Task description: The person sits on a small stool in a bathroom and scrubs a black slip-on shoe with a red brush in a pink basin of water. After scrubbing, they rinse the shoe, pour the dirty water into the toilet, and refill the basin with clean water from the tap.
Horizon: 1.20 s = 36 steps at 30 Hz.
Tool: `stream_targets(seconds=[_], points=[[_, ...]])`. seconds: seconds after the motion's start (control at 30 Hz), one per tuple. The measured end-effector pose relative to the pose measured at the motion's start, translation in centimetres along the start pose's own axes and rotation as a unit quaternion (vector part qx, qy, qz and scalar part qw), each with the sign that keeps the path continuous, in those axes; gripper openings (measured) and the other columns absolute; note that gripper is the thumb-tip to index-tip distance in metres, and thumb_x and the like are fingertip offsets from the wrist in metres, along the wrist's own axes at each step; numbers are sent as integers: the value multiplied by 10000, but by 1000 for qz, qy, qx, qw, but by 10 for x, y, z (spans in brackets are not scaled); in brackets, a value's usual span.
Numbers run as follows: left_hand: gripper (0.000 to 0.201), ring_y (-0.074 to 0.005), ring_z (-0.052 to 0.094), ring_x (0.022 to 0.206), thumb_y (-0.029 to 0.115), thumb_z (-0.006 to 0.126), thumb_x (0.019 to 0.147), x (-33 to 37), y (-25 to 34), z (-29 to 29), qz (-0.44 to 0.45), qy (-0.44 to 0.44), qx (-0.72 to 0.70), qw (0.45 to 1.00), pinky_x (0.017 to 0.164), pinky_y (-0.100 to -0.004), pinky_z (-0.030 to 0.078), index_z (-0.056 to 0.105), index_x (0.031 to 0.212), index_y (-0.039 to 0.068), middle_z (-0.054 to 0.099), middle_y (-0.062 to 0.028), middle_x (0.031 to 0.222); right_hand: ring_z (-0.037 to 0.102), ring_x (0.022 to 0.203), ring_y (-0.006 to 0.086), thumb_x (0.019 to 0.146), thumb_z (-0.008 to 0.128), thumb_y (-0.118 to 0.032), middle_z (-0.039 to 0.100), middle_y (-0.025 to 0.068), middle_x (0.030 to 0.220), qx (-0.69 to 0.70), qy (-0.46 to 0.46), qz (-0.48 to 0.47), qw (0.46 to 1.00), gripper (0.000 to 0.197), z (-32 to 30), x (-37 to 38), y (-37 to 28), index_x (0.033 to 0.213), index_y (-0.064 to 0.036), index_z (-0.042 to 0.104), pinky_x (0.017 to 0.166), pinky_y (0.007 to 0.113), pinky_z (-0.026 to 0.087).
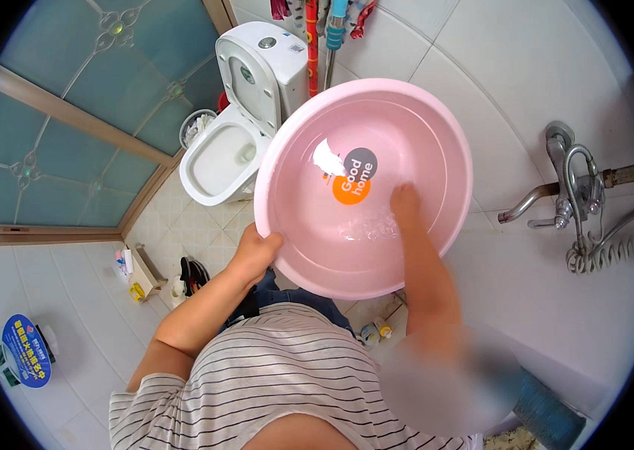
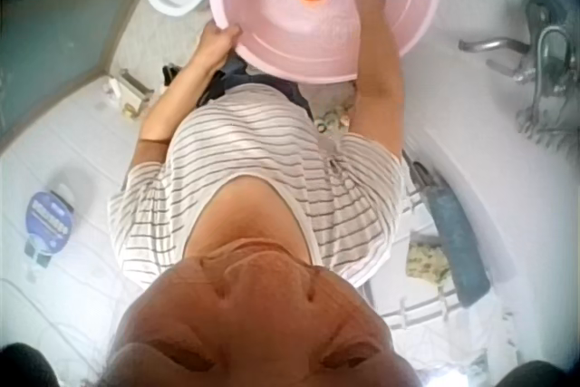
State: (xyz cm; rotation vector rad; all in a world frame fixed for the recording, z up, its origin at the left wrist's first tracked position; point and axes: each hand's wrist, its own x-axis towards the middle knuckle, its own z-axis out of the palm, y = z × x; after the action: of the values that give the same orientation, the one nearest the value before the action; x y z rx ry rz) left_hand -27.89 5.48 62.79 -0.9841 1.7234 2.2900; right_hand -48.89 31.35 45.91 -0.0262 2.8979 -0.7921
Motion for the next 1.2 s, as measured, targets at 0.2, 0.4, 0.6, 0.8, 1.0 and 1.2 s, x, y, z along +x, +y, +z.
stream_targets(seconds=[0.2,0.4,0.6,0.8,1.0,1.2], points=[[385,-237,601,927,14,493,782,15,1,15,-14,-29,17,999,786,-319,481,527,1149,-96,614,-170,1049,636,634,219,867,486,-158,651,146,791,5,-388,-94,917,216,119,-49,31,802,-12,631,529,369,494],[390,-248,607,917,15,493,781,7,-3,15,-50,-24,7,998,793,-331,486,526,1154,-96,614,-173,1049,593,965,356,844,525,-177,629,201,1017,78,-277,-220,932,218,32,-32,-169,946,-20,636,842,430,458],[424,-256,594,965,-2,491,765,2,4,6,-52,-45,11,998,838,-345,477,503,1178,-96,597,-180,1088,624,905,348,847,482,-170,649,201,972,142,1,-36,989,244,-40,83,-119,932,-42,672,802,415,488],[446,-249,592,965,2,491,755,10,13,10,-50,-37,-11,998,832,-338,480,489,1191,-92,597,-174,1082,601,931,333,859,515,-238,639,197,961,-180,-49,-72,980,272,27,41,115,924,-20,664,842,428,462],[443,-249,603,934,0,493,749,15,1,-4,-48,-13,9,999,800,-329,495,491,1182,-94,605,-169,1057,628,831,267,811,545,-169,654,141,808,-186,-454,-368,790,154,55,-57,-56,826,-55,648,695,445,483],[445,-250,598,950,0,500,754,13,-4,10,-65,-42,9,997,814,-337,489,487,1189,-97,598,-171,1079,605,986,322,816,551,-173,638,166,1042,-55,-281,-301,910,260,-55,-21,-217,1038,-87,655,868,411,469]])
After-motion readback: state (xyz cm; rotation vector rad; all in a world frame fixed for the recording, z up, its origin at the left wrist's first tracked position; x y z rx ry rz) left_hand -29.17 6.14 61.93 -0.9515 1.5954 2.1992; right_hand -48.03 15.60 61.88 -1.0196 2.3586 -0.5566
